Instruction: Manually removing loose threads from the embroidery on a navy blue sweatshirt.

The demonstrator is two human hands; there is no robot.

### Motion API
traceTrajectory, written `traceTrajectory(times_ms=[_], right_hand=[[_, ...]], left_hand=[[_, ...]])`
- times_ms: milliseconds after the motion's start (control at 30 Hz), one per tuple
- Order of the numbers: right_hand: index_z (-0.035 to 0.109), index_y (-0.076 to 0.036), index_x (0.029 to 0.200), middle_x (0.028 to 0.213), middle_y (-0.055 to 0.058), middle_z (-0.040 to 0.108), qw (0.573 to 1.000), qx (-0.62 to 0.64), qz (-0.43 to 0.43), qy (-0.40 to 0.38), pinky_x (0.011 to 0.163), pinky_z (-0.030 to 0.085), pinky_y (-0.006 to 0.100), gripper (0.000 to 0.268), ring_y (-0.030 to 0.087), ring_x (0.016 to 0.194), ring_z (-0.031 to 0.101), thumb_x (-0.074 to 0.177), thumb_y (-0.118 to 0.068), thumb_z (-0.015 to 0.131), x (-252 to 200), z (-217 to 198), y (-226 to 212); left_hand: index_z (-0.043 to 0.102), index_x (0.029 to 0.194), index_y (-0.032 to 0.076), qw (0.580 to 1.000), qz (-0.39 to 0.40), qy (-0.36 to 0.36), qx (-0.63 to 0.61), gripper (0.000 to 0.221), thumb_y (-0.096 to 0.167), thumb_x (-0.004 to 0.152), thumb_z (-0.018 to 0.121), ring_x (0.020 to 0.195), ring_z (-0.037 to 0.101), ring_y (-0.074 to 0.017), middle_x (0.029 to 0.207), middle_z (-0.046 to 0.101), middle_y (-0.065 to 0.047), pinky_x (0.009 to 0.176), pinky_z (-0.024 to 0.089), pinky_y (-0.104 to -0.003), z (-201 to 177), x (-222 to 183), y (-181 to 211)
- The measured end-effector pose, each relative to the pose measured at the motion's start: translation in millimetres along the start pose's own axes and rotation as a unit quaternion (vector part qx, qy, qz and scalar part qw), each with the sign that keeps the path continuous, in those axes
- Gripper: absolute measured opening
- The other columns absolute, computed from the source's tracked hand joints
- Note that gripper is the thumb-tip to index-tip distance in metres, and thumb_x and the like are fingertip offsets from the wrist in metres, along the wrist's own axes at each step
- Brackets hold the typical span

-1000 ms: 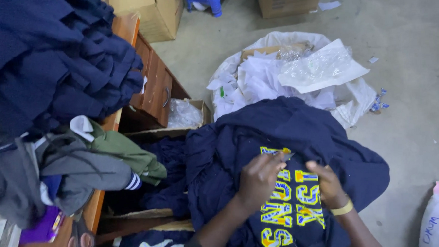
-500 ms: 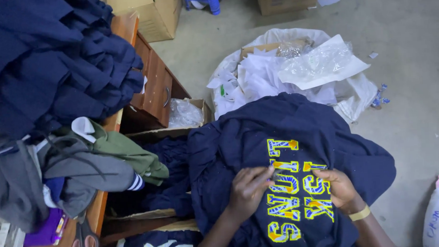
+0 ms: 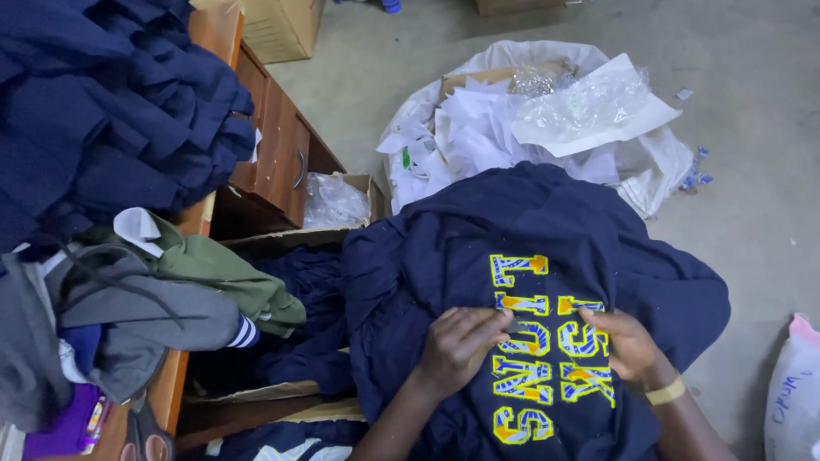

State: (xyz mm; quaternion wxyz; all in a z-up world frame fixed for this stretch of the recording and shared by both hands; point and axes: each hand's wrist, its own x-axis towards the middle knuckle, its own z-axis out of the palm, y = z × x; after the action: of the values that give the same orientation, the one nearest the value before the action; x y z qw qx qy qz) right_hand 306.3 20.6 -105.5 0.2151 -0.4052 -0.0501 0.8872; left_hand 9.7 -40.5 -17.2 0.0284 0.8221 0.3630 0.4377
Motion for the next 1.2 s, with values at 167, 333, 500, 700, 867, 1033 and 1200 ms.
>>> traceTrajectory(times_ms=[167,333,500,700,867,1033,1200], right_hand=[[0.043,0.004,0.153,0.144,0.026,0.069,0.95,-0.176,-0.151,-0.209,0.104,0.06,0.056,0.123,0.038,0.124,0.072,0.058,-0.024,0.116,-58,28,10],[0.062,0.015,0.139,0.129,0.037,0.072,0.982,-0.099,-0.125,0.097,0.1,0.054,0.066,0.062,0.053,0.109,0.068,0.077,0.009,0.066,-63,80,19],[0.079,-0.006,0.128,0.13,0.017,0.078,0.818,-0.348,-0.457,-0.039,0.104,0.065,0.042,0.037,0.024,0.109,0.078,0.093,0.001,0.068,20,-57,37],[0.059,0.016,0.137,0.137,0.035,0.065,0.984,-0.048,-0.119,0.122,0.11,0.049,0.065,0.049,0.054,0.117,0.063,0.097,-0.012,0.056,-13,7,22],[0.06,0.012,0.137,0.137,0.031,0.067,0.984,-0.047,-0.113,0.13,0.109,0.05,0.062,0.046,0.05,0.118,0.064,0.098,-0.013,0.058,-24,31,13],[0.071,0.0,0.134,0.137,0.02,0.073,0.9,-0.281,-0.326,0.066,0.108,0.058,0.05,0.041,0.038,0.118,0.074,0.093,-0.006,0.067,33,-90,39],[0.074,-0.019,0.138,0.137,0.003,0.077,0.695,-0.541,-0.469,0.064,0.111,0.059,0.034,0.046,0.02,0.118,0.078,0.092,-0.012,0.074,51,-129,46]], left_hand=[[0.065,0.137,0.001,0.992,-0.103,0.052,-0.059,0.046,-0.001,0.094,0.082,0.095,0.074,-0.0314,0.113,0.072,-0.017,0.084,0.062,-0.041,0,-13,4],[0.064,0.138,-0.001,0.999,-0.031,0.017,0.0,0.044,0.007,0.099,0.083,0.093,0.072,-0.0307,0.116,0.072,-0.015,0.081,0.058,-0.043,-1,-10,38],[0.065,0.133,-0.004,1.0,-0.008,-0.006,0.009,0.036,0.007,0.102,0.08,0.094,0.073,-0.0319,0.116,0.074,-0.016,0.078,0.056,-0.043,0,-3,48],[0.065,0.133,-0.002,0.999,0.012,-0.032,-0.004,0.032,0.005,0.104,0.077,0.087,0.069,-0.0288,0.109,0.073,-0.011,0.074,0.052,-0.041,-5,-1,36],[0.066,0.132,0.0,0.997,0.004,-0.051,-0.054,0.037,0.005,0.099,0.083,0.092,0.071,-0.0296,0.108,0.07,-0.013,0.084,0.058,-0.041,-15,-3,22],[0.066,0.134,-0.001,0.998,-0.032,-0.047,-0.012,0.037,0.004,0.1,0.079,0.092,0.07,-0.0298,0.112,0.072,-0.014,0.081,0.058,-0.041,-14,-8,48],[0.066,0.133,-0.004,0.997,-0.063,-0.029,0.018,0.033,0.006,0.103,0.076,0.085,0.067,-0.029,0.108,0.069,-0.014,0.074,0.056,-0.041,-7,-15,62]])
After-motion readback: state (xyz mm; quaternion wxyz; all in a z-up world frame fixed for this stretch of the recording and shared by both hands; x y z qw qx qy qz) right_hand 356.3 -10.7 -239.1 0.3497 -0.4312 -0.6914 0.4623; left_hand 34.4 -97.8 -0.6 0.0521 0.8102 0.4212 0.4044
